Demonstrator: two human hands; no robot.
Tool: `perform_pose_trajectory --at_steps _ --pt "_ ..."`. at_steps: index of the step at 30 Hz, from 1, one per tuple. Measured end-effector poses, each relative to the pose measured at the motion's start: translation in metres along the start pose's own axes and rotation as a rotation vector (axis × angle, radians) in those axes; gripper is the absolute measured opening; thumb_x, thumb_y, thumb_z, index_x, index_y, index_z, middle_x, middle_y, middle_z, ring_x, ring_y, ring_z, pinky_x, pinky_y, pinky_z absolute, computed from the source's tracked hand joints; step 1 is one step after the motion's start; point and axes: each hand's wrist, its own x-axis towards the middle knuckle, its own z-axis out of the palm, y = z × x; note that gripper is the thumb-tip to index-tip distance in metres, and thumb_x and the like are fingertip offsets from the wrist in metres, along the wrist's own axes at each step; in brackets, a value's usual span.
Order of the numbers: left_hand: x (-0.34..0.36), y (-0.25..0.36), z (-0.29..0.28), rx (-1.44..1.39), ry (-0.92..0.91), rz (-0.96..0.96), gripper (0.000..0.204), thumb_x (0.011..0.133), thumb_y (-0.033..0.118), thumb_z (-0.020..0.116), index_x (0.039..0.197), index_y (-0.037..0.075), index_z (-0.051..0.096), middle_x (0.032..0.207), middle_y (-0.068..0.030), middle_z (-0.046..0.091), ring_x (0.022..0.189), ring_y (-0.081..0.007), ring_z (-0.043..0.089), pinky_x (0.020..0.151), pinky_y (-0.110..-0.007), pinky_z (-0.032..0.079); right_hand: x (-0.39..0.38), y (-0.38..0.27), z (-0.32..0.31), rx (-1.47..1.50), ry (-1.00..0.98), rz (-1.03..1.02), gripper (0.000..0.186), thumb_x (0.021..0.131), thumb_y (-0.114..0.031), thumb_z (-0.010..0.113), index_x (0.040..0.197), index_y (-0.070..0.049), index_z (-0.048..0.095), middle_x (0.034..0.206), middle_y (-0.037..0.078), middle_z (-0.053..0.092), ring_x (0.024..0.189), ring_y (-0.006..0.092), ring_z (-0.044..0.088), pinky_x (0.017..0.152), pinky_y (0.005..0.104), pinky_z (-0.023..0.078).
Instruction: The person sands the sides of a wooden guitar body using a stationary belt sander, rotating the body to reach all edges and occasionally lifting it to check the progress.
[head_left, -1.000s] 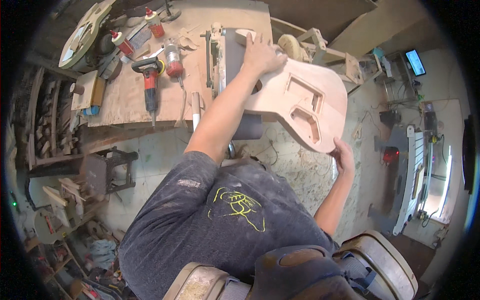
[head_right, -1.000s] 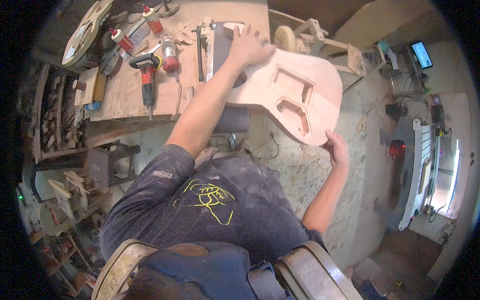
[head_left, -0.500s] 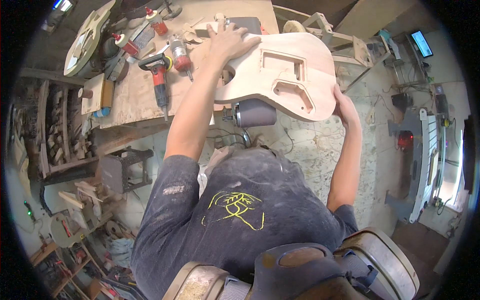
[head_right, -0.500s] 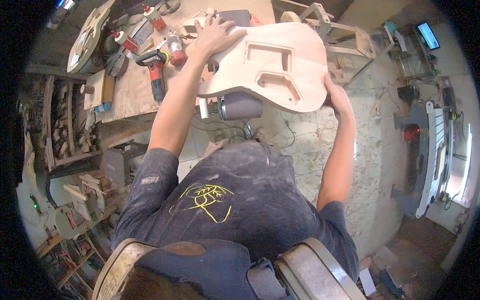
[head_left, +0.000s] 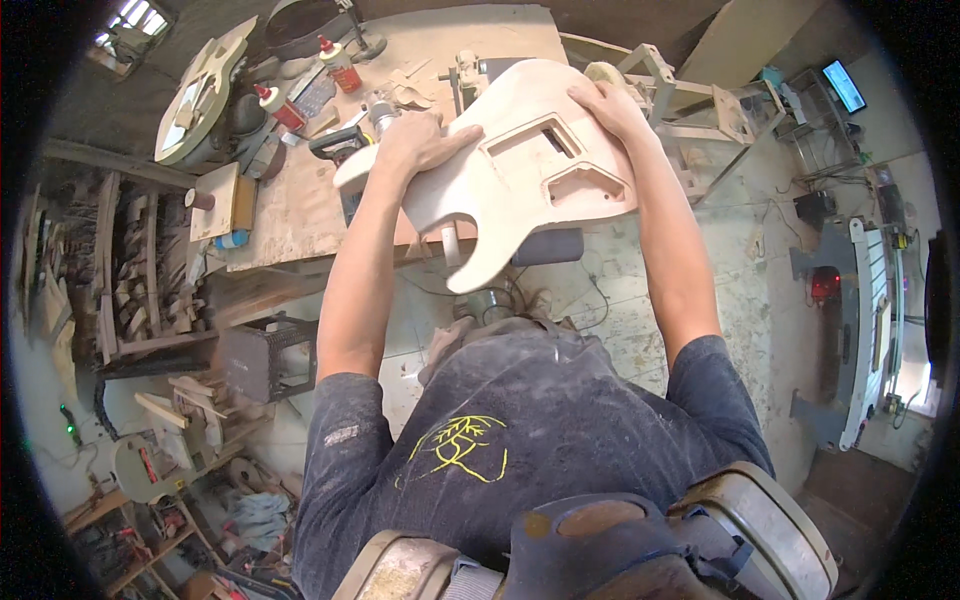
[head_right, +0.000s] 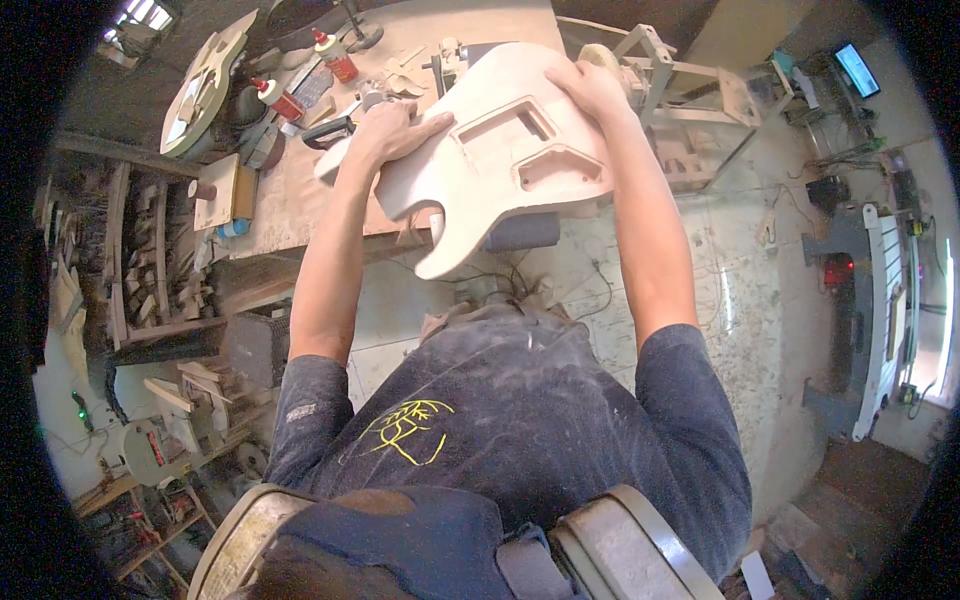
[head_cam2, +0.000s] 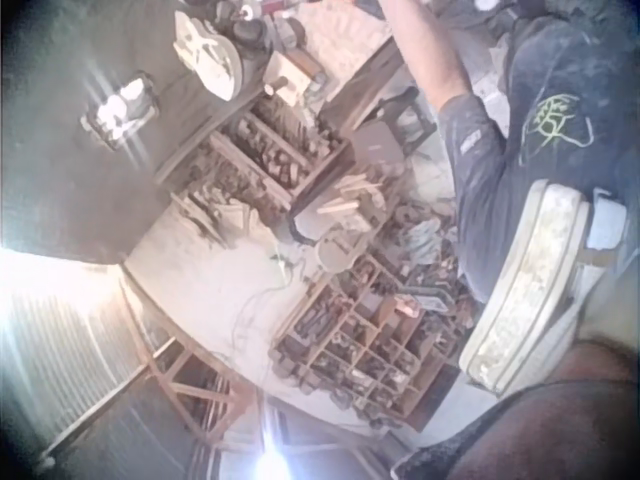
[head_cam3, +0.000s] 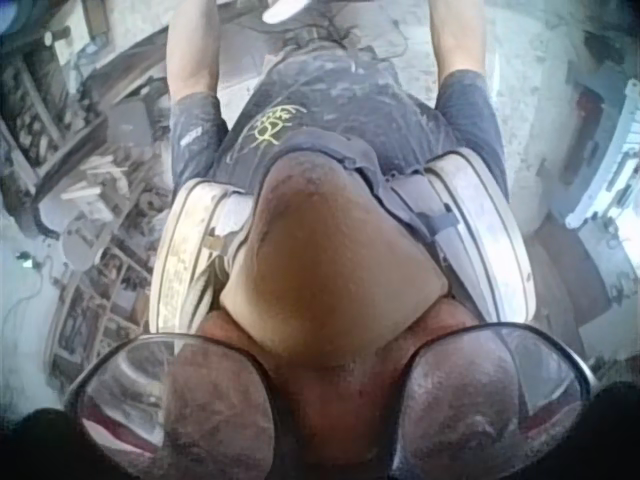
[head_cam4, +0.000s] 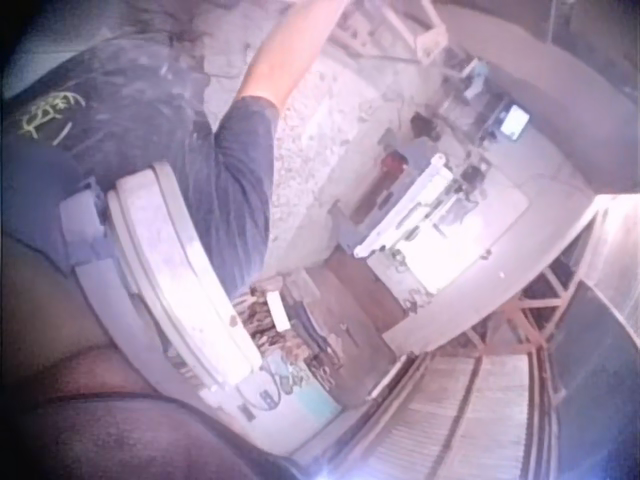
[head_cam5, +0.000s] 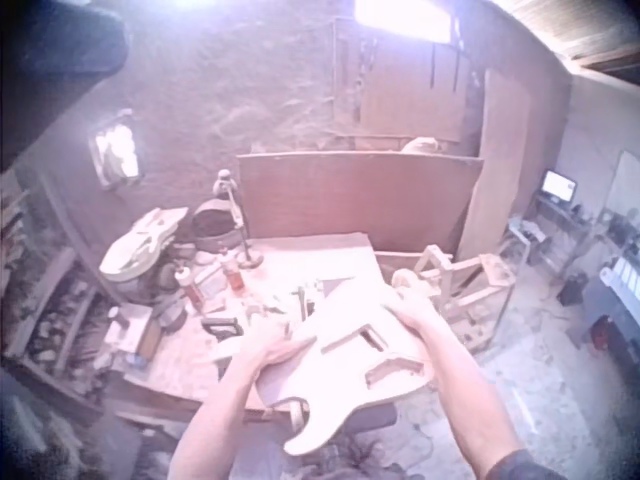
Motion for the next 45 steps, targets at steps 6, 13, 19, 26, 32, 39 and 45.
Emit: perform_pose_trajectory --at_steps 6,13,19,26,32,39,45 --pt "-0.016 -0.027 0.007 -0.244 -0.219 -0.128 0.095 0.082 0.077 0.051 0.134 -0.002 0.056 0.117 -0.0304 0.065 0.11 -0.039 0.065 0.097 -0.045 0.049 0.002 -0.06 0.028 -0.192 0.034 -0.087 0.079 0.081 -0.069 0.058 0.128 -0.005 0.064 0.129 0.027 0.059 0.124 0.0429 0.052 0.107 0.0499 0.04" --pt "-0.033 -0.054 -0.006 -0.304 -0.239 -0.117 0.104 0.081 0.077 0.054 0.159 0.017 0.02 0.141 -0.0314 0.049 0.129 -0.0427 0.052 0.11 -0.043 0.038 0.011 -0.087 0.056 -0.285 0.008 -0.169 0.082 0.085 -0.074 0.05 0.13 -0.007 0.063 0.133 0.024 0.055 0.128 0.0452 0.047 0.108 0.0523 0.037" --pt "-0.037 -0.079 -0.009 -0.274 -0.219 -0.091 0.111 0.076 0.08 0.055 0.159 0.016 0.019 0.138 -0.0348 0.05 0.127 -0.0439 0.054 0.109 -0.043 0.038 0.006 -0.105 0.074 -0.303 0.031 -0.14 0.084 0.085 -0.077 0.048 0.132 -0.009 0.061 0.136 0.019 0.055 0.13 0.042 0.044 0.108 0.0553 0.036" --pt "-0.037 -0.088 -0.007 -0.201 -0.216 -0.05 0.109 0.078 0.078 0.054 0.159 0.015 0.018 0.138 -0.0357 0.049 0.128 -0.045 0.052 0.11 -0.043 0.037 0.001 -0.105 0.081 -0.316 0.061 -0.127 0.079 0.088 -0.075 0.047 0.132 -0.011 0.061 0.135 0.018 0.056 0.129 0.0411 0.045 0.107 0.0558 0.037" --pt "-0.035 -0.071 -0.016 -0.236 -0.276 -0.034 0.109 0.079 0.077 0.054 0.159 0.012 0.018 0.138 -0.036 0.049 0.129 -0.0444 0.052 0.111 -0.042 0.036 -0.004 -0.093 0.073 -0.286 0.07 -0.094 0.074 0.09 -0.07 0.047 0.133 -0.011 0.061 0.134 0.018 0.056 0.128 0.0414 0.046 0.108 0.0523 0.038" --pt "-0.023 -0.073 -0.001 -0.287 -0.24 0.029 0.109 0.078 0.078 0.055 0.159 0.014 0.018 0.138 -0.0366 0.048 0.127 -0.0449 0.053 0.11 -0.043 0.037 -0.014 -0.093 0.058 -0.267 0.073 -0.076 0.071 0.092 -0.067 0.048 0.132 -0.01 0.061 0.135 0.023 0.054 0.128 0.0431 0.047 0.109 0.0516 0.037" --pt "-0.024 -0.071 -0.012 -0.25 -0.293 -0.038 0.11 0.079 0.08 0.053 0.159 0.012 0.018 0.14 -0.0375 0.046 0.129 -0.0453 0.051 0.11 -0.043 0.037 -0.002 -0.089 0.07 -0.265 0.07 -0.109 0.075 0.09 -0.07 0.046 0.134 -0.01 0.06 0.136 0.023 0.054 0.129 0.0435 0.046 0.11 0.0526 0.036"
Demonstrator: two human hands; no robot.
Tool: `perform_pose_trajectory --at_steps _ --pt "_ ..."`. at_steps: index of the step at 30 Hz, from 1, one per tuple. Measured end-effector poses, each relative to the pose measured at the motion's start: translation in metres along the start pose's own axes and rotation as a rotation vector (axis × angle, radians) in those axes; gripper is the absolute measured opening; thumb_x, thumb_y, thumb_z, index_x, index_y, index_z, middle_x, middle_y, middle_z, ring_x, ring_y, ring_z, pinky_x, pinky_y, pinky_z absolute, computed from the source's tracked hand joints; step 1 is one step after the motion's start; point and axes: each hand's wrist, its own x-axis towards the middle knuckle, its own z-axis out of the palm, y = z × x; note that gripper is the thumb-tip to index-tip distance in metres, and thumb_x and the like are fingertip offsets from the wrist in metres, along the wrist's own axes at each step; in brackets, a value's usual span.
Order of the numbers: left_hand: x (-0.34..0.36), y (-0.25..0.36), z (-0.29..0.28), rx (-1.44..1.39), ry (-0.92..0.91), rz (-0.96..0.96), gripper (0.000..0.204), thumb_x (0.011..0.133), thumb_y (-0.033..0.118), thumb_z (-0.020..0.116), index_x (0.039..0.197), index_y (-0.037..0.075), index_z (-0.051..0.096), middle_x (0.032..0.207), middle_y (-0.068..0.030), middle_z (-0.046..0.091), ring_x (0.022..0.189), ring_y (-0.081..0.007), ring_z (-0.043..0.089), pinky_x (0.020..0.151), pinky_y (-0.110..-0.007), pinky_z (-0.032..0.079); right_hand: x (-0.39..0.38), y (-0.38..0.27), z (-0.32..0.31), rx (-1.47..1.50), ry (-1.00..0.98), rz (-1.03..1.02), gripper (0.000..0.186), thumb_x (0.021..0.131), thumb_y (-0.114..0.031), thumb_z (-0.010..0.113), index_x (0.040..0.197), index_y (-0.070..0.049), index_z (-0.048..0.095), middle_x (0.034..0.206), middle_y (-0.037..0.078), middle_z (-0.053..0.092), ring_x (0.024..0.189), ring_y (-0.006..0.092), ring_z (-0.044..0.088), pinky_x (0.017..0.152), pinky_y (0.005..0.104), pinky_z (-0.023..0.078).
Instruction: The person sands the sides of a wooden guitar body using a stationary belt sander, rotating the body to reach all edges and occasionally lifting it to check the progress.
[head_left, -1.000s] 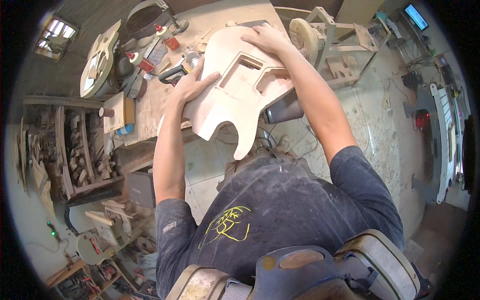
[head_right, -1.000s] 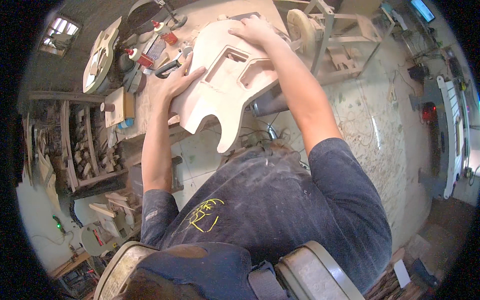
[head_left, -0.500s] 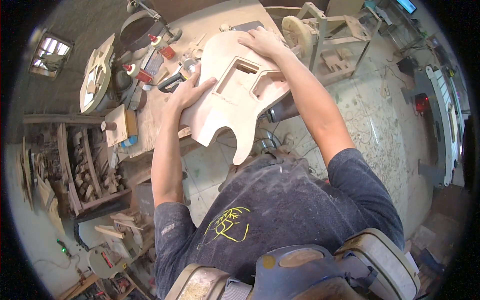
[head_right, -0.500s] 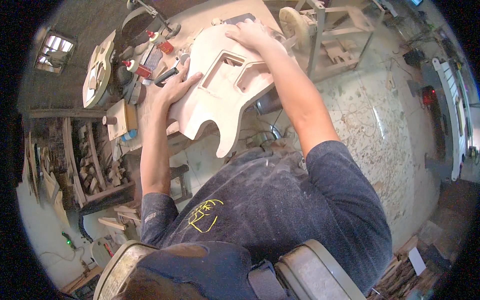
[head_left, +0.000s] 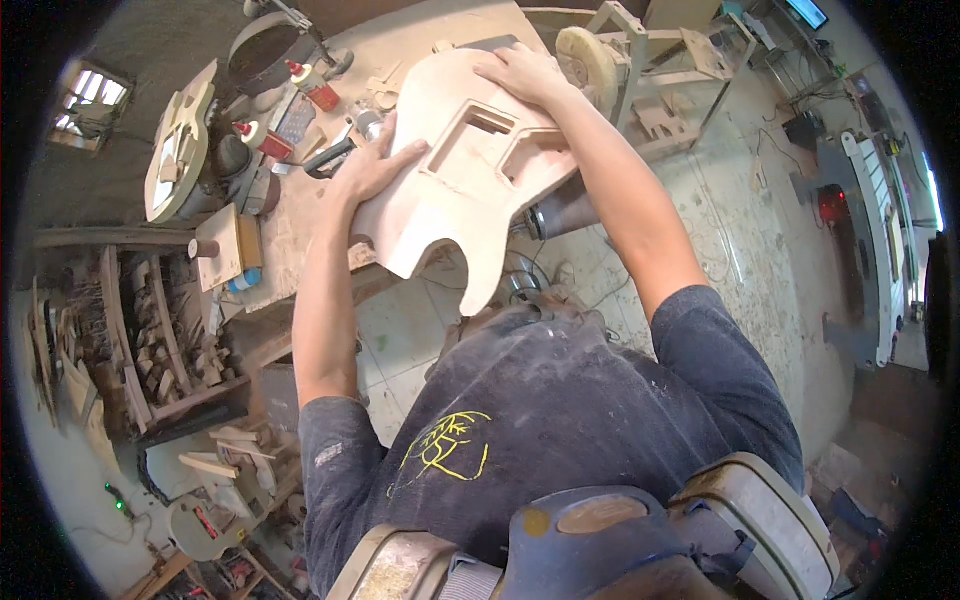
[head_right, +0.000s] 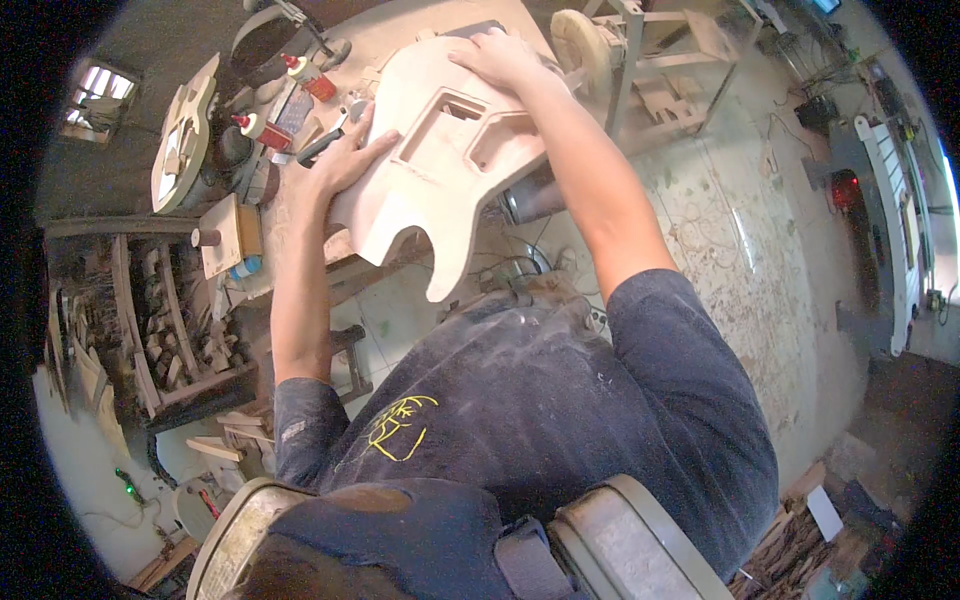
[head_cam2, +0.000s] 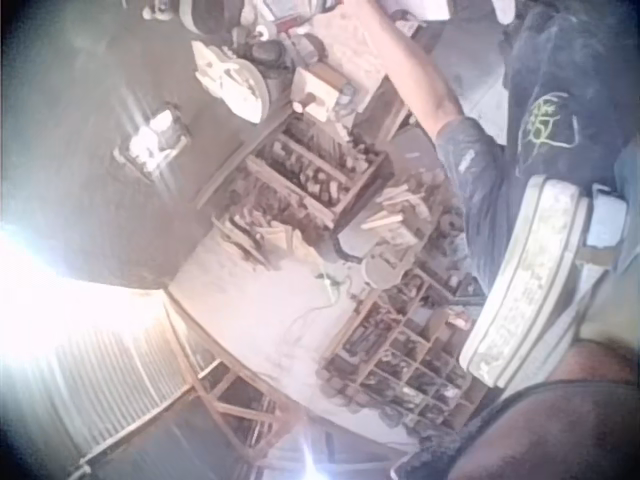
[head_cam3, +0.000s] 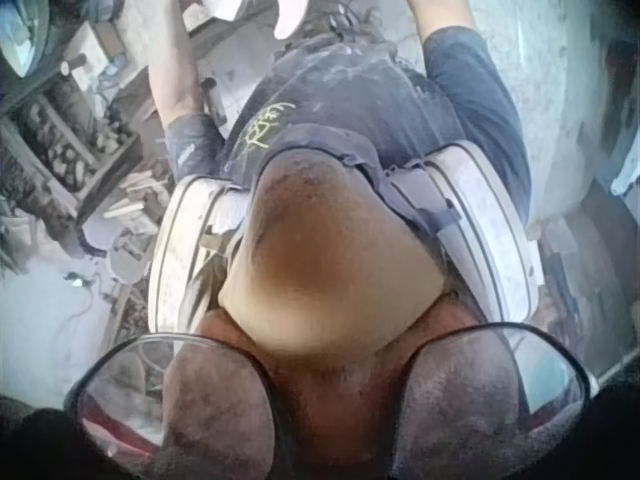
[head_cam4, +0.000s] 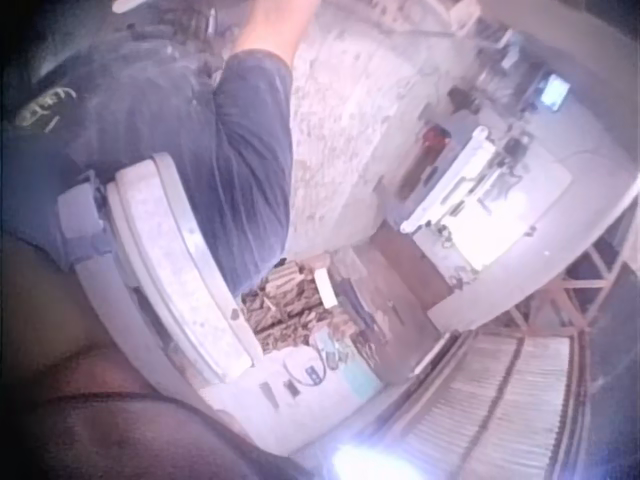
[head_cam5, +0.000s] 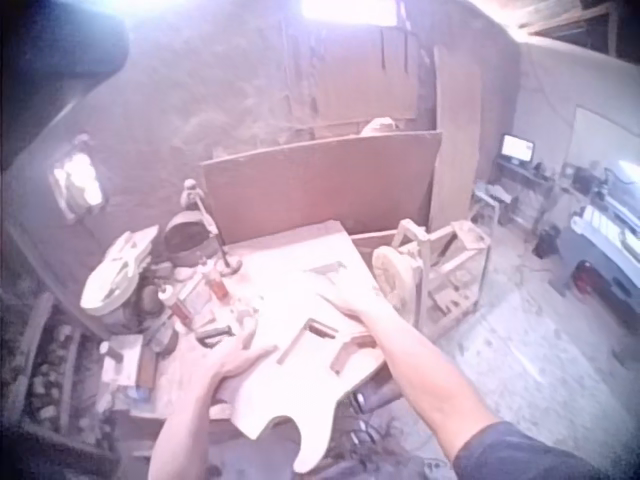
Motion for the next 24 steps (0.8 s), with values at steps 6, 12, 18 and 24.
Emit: perform_pose_trajectory --at_steps 6,12,18,24 --pt "-0.002 -0.024 -0.004 0.01 0.103 0.054 0.108 0.077 0.077 0.057 0.158 0.012 0.024 0.143 -0.0345 0.044 0.132 -0.0428 0.05 0.112 -0.044 0.036 0.021 -0.007 0.019 -0.027 0.02 -0.072 0.076 0.089 -0.071 0.046 0.136 -0.012 0.058 0.136 0.019 0.055 0.129 0.0433 0.046 0.109 0.0542 0.037" --pt "-0.007 -0.031 -0.005 0.019 0.105 0.004 0.106 0.077 0.077 0.057 0.156 0.013 0.028 0.146 -0.0308 0.043 0.135 -0.0421 0.046 0.114 -0.045 0.033 0.009 -0.027 0.012 0.005 0.012 -0.022 0.075 0.09 -0.069 0.045 0.137 -0.011 0.058 0.139 0.02 0.053 0.13 0.0426 0.045 0.111 0.0532 0.034" --pt "-0.002 -0.031 -0.005 0.025 0.077 0.068 0.108 0.078 0.078 0.054 0.158 0.012 0.023 0.147 -0.0337 0.041 0.136 -0.0433 0.044 0.115 -0.044 0.031 0.007 -0.023 0.011 0.02 -0.02 0.024 0.073 0.091 -0.067 0.045 0.136 -0.011 0.058 0.139 0.019 0.053 0.132 0.0409 0.044 0.112 0.0522 0.033" --pt "0.004 -0.015 -0.005 0.024 0.005 0.041 0.106 0.08 0.078 0.053 0.159 0.015 0.02 0.144 -0.0352 0.042 0.135 -0.0438 0.045 0.114 -0.044 0.033 -0.007 -0.016 -0.001 0.052 0.001 0.091 0.073 0.089 -0.067 0.049 0.133 -0.011 0.06 0.136 0.021 0.054 0.13 0.0406 0.046 0.109 0.0536 0.037"
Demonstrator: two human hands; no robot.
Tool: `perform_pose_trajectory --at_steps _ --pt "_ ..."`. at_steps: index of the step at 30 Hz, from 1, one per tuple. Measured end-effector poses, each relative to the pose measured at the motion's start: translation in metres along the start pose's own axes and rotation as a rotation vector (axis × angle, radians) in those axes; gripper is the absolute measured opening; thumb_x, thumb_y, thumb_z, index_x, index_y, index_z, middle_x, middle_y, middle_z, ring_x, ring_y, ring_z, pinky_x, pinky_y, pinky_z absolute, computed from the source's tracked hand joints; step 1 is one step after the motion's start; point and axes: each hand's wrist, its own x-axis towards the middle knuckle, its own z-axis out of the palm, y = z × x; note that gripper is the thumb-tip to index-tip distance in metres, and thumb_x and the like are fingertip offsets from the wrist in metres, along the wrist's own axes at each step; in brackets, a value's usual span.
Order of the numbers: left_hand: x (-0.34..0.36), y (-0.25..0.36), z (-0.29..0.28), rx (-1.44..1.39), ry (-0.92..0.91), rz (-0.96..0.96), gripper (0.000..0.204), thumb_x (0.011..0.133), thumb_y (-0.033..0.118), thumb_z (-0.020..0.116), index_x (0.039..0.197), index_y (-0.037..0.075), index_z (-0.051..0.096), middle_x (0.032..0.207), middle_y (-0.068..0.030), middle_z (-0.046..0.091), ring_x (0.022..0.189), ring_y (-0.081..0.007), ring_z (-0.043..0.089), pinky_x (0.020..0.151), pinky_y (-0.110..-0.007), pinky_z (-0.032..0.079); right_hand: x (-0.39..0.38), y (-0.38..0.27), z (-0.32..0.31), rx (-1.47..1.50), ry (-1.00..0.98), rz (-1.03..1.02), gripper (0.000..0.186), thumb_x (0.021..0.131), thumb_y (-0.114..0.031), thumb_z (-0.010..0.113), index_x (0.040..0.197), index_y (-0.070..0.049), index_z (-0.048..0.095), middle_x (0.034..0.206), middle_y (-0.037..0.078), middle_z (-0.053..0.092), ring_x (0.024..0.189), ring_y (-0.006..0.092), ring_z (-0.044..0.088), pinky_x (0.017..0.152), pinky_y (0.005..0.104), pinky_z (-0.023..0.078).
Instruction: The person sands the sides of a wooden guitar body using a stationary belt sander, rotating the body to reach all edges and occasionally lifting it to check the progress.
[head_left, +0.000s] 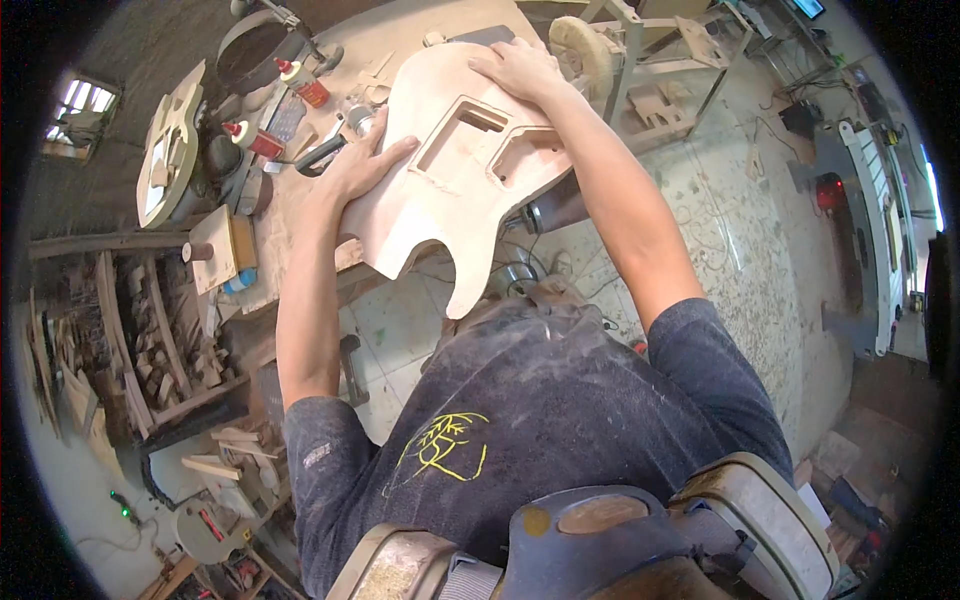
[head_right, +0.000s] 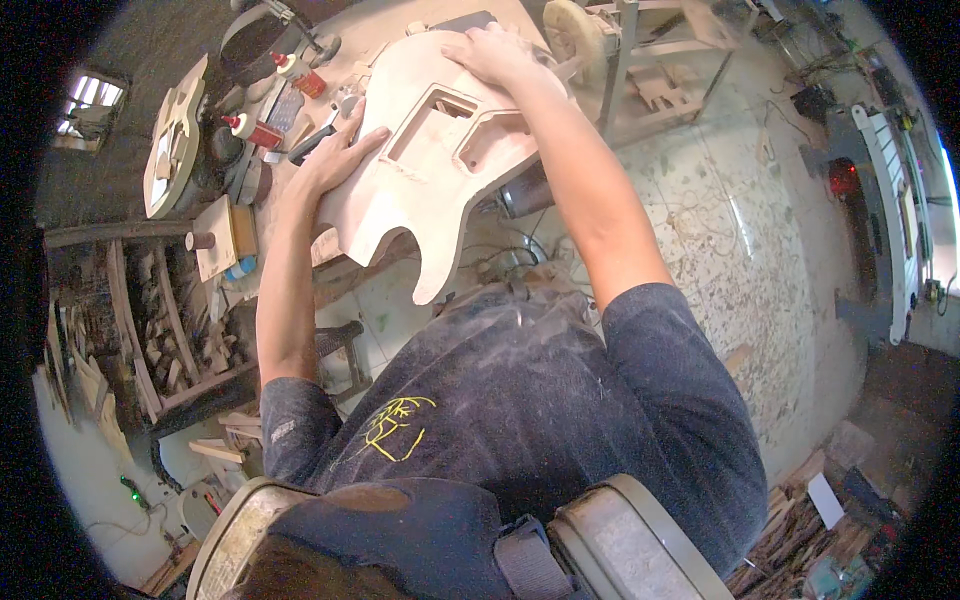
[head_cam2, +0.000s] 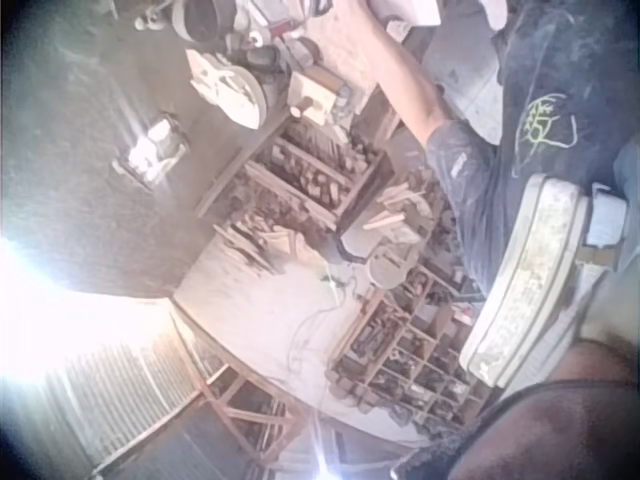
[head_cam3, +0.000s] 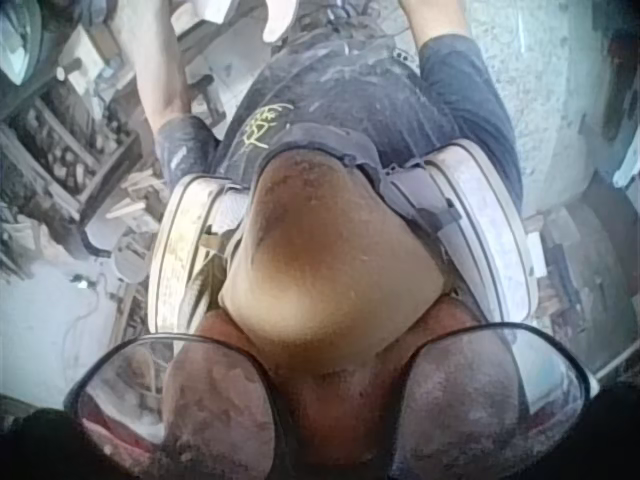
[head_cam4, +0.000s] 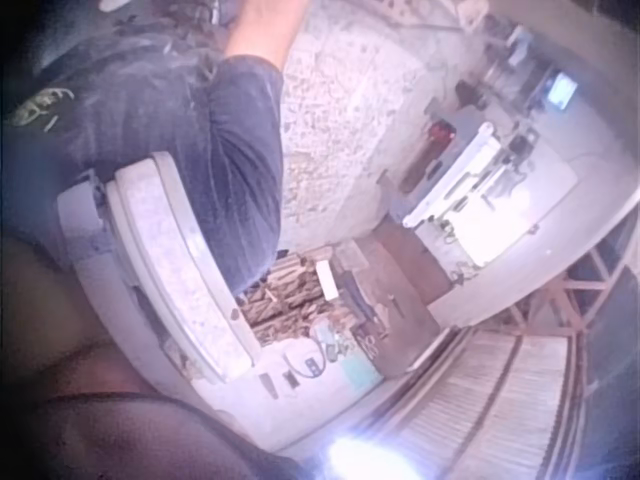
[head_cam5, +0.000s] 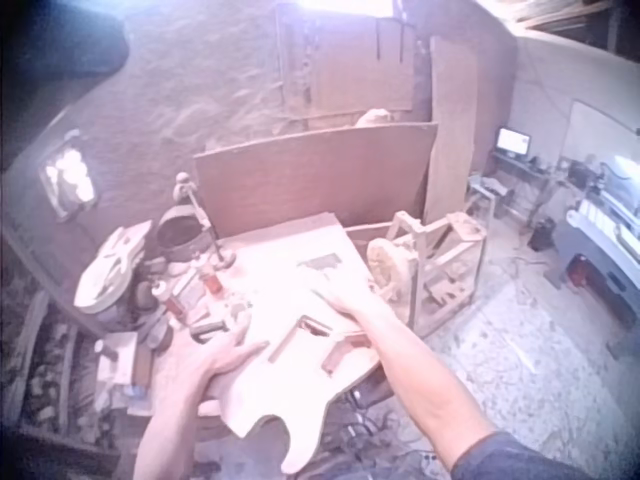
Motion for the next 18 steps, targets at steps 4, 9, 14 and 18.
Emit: perform_pose_trajectory --at_steps 4,9,14,18 --pt "0.009 0.007 0.003 0.007 0.026 0.054 0.107 0.079 0.079 0.052 0.159 0.016 0.02 0.144 -0.0348 0.043 0.135 -0.0439 0.045 0.114 -0.044 0.033 -0.013 0.001 -0.011 -0.072 0.047 0.079 0.071 0.088 -0.066 0.051 0.132 -0.011 0.061 0.137 0.02 0.054 0.127 0.0425 0.05 0.107 0.052 0.04" --pt "0.017 0.021 0.003 0.037 -0.012 0.075 0.1 0.081 0.077 0.052 0.158 0.019 0.024 0.145 -0.0321 0.044 0.137 -0.0412 0.044 0.114 -0.046 0.033 -0.019 0.016 -0.023 0.053 -0.018 0.102 0.071 0.088 -0.066 0.052 0.134 -0.013 0.06 0.136 0.021 0.056 0.124 0.0418 0.055 0.106 0.0501 0.042" --pt "0.028 0.031 0.004 0.056 -0.049 0.096 0.1 0.08 0.079 0.049 0.158 0.023 0.023 0.146 -0.0259 0.047 0.136 -0.0401 0.045 0.114 -0.047 0.034 -0.025 0.028 -0.033 0.085 -0.01 0.151 0.074 0.088 -0.066 0.051 0.141 -0.015 0.053 0.132 0.02 0.061 0.125 0.0356 0.057 0.107 0.0468 0.042" --pt "0.038 0.035 0.004 0.078 -0.067 0.113 0.1 0.081 0.081 0.046 0.158 0.024 0.022 0.147 -0.0239 0.046 0.135 -0.0392 0.046 0.113 -0.048 0.033 -0.028 0.04 -0.036 0.015 -0.049 0.194 0.076 0.088 -0.067 0.05 0.142 -0.014 0.05 0.136 0.02 0.058 0.126 0.038 0.055 0.107 0.0454 0.041"
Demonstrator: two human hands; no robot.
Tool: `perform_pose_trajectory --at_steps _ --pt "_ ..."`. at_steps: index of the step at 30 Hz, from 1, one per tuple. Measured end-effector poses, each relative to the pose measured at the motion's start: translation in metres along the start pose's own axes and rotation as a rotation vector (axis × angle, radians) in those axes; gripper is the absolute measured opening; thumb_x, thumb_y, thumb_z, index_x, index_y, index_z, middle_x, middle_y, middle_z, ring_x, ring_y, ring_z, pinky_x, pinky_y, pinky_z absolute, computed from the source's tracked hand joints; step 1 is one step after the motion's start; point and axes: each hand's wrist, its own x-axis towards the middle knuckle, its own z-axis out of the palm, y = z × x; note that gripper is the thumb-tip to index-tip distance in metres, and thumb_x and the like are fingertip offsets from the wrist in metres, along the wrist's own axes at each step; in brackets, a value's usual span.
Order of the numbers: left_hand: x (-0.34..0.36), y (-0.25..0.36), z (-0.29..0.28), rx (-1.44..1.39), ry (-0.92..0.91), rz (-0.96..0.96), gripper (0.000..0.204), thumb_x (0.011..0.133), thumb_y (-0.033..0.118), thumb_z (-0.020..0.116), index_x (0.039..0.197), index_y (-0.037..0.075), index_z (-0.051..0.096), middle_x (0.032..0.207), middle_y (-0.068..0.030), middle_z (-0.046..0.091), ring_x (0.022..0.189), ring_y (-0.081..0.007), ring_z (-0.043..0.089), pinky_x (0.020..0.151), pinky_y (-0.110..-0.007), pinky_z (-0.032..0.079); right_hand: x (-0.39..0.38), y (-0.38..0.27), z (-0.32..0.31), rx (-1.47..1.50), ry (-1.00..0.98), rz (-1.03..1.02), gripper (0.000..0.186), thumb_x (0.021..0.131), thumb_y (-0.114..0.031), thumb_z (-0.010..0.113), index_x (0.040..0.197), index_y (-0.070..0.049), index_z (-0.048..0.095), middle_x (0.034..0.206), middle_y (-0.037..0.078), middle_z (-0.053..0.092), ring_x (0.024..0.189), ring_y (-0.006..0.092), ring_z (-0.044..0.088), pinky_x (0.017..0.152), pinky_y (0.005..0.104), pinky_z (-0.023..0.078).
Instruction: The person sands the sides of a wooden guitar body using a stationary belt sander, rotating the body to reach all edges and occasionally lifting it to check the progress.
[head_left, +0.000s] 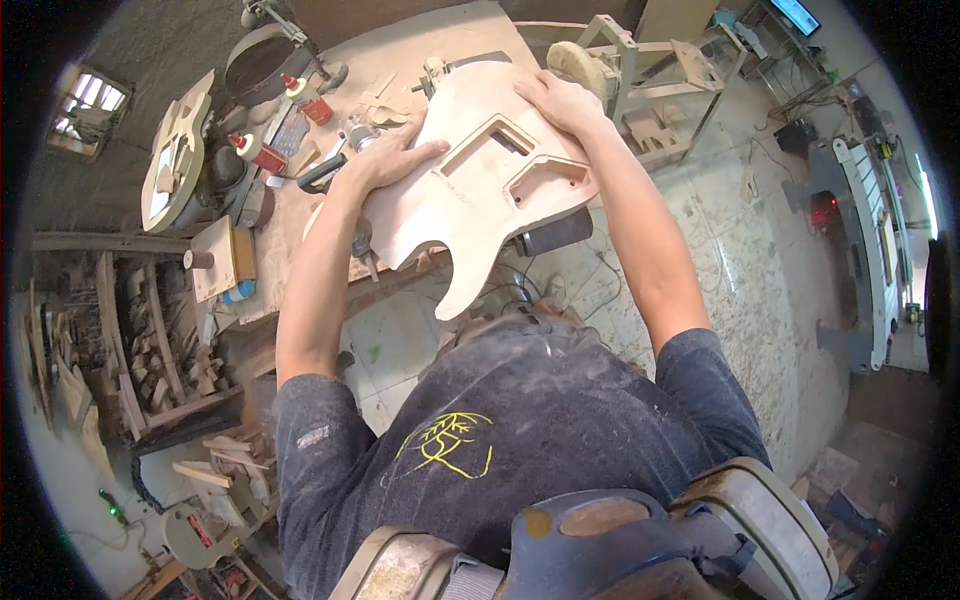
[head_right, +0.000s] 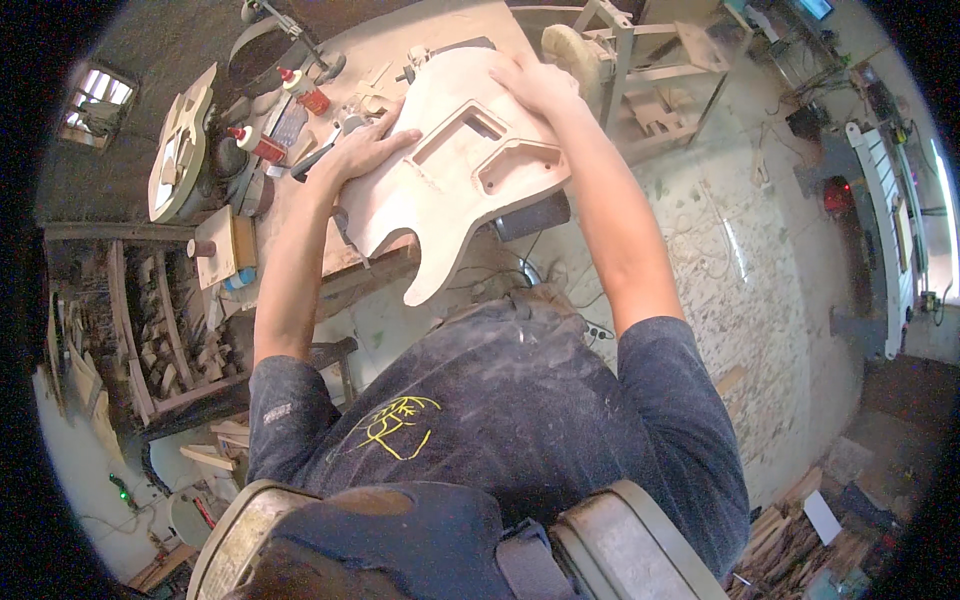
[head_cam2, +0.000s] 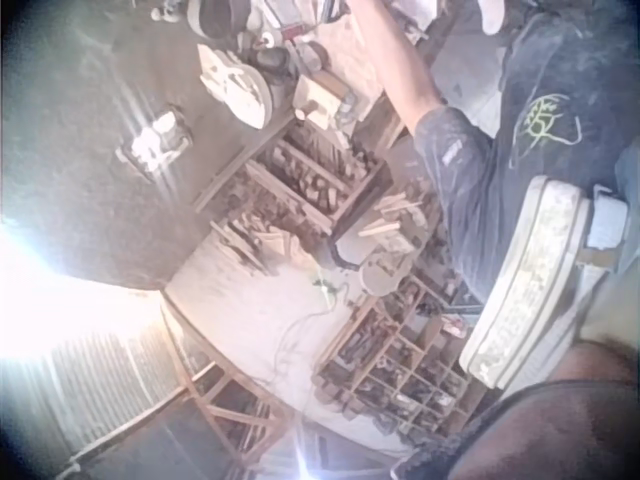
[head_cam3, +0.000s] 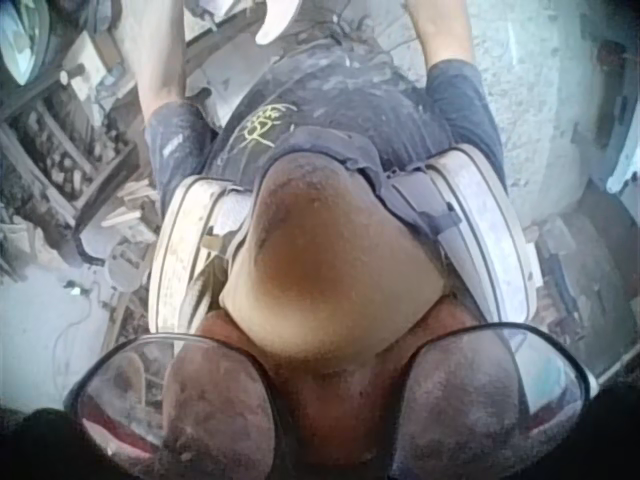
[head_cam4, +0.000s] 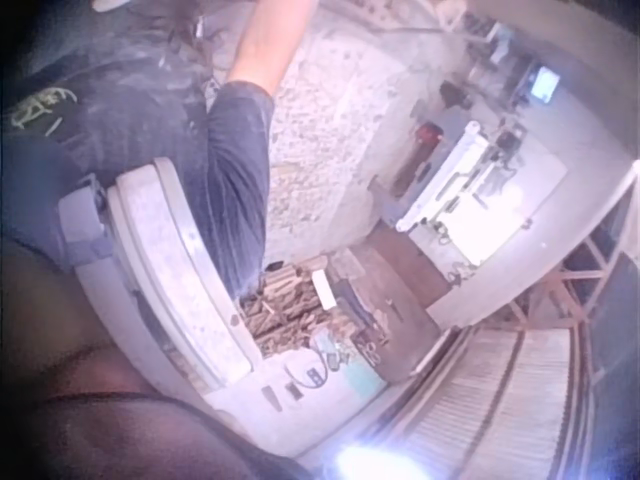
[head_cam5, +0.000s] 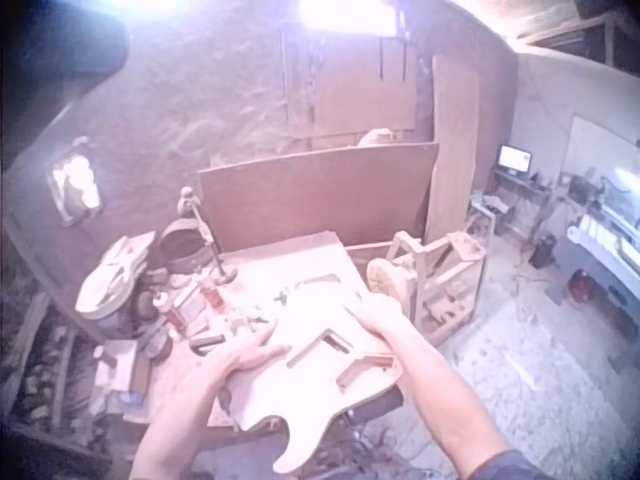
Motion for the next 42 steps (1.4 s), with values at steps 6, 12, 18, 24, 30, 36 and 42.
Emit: perform_pose_trajectory --at_steps 6,12,18,24,30,36,42 --pt "0.015 0.01 -0.001 0.046 0.003 0.07 0.099 0.082 0.08 0.045 0.159 0.024 0.018 0.148 -0.0234 0.046 0.134 -0.0404 0.047 0.112 -0.047 0.035 0.003 0.027 -0.005 0.052 -0.021 -0.042 0.076 0.089 -0.067 0.047 0.144 -0.014 0.048 0.136 0.02 0.058 0.127 0.0377 0.054 0.108 0.0449 0.041" --pt "0.016 0.04 0.009 0.024 0.048 -0.007 0.084 0.086 0.075 0.046 0.149 0.019 0.042 0.138 -0.0252 0.054 0.132 -0.0403 0.049 0.112 -0.044 0.034 -0.003 0.06 -0.017 0.127 -0.008 0.015 0.075 0.091 -0.065 0.046 0.141 -0.01 0.05 0.135 0.02 0.058 0.125 0.0396 0.055 0.107 0.044 0.041" --pt "0.029 0.059 0.027 0.219 0.433 -0.1 0.066 0.093 0.064 0.044 0.13 0.013 0.064 0.133 -0.0219 0.059 0.135 -0.0369 0.045 0.117 -0.054 0.021 -0.019 0.123 -0.035 0.449 -0.041 0.018 0.065 0.094 -0.052 0.056 0.13 0.002 0.058 0.126 0.024 0.063 0.118 0.0336 0.061 0.1 0.0378 0.045" --pt "0.072 0.079 0.045 0.172 0.594 -0.074 0.065 0.093 0.059 0.046 0.133 0.011 0.062 0.149 -0.0191 0.045 0.146 -0.0324 0.029 0.117 -0.065 0.01 -0.068 0.169 -0.062 0.845 -0.213 0.216 0.058 0.098 -0.044 0.059 0.127 0.006 0.059 0.114 0.01 0.068 0.1 0.0153 0.064 0.088 0.0288 0.05" --pt "0.112 0.141 0.062 0.209 0.478 0.048 0.061 0.094 0.059 0.045 0.137 0.019 0.058 0.151 -0.0147 0.043 0.148 -0.0308 0.026 0.119 -0.063 0.011 -0.114 0.227 -0.091 0.904 -0.203 0.391 0.049 0.098 -0.042 0.06 0.125 -0.001 0.062 0.102 0.002 0.07 0.082 0.0079 0.066 0.066 0.0244 0.053" --pt "0.135 0.178 0.084 0.145 0.563 0.13 0.059 0.092 0.058 0.048 0.131 0.015 0.063 0.144 -0.0146 0.049 0.145 -0.031 0.029 0.118 -0.065 0.012 -0.121 0.261 -0.119 0.896 -0.191 0.406 0.042 0.097 -0.042 0.06 0.116 -0.004 0.064 0.091 -0.002 0.069 0.069 0.004 0.063 0.054 0.0179 0.047" --pt "0.141 0.195 0.083 0.119 0.519 0.105 0.06 0.091 0.058 0.048 0.13 0.015 0.064 0.147 -0.0148 0.047 0.147 -0.0305 0.027 0.118 -0.064 0.011 -0.101 0.293 -0.125 0.808 -0.177 0.392 0.042 0.098 -0.043 0.058 0.112 -0.004 0.066 0.086 -0.002 0.069 0.066 0.0045 0.064 0.054 0.0197 0.05"
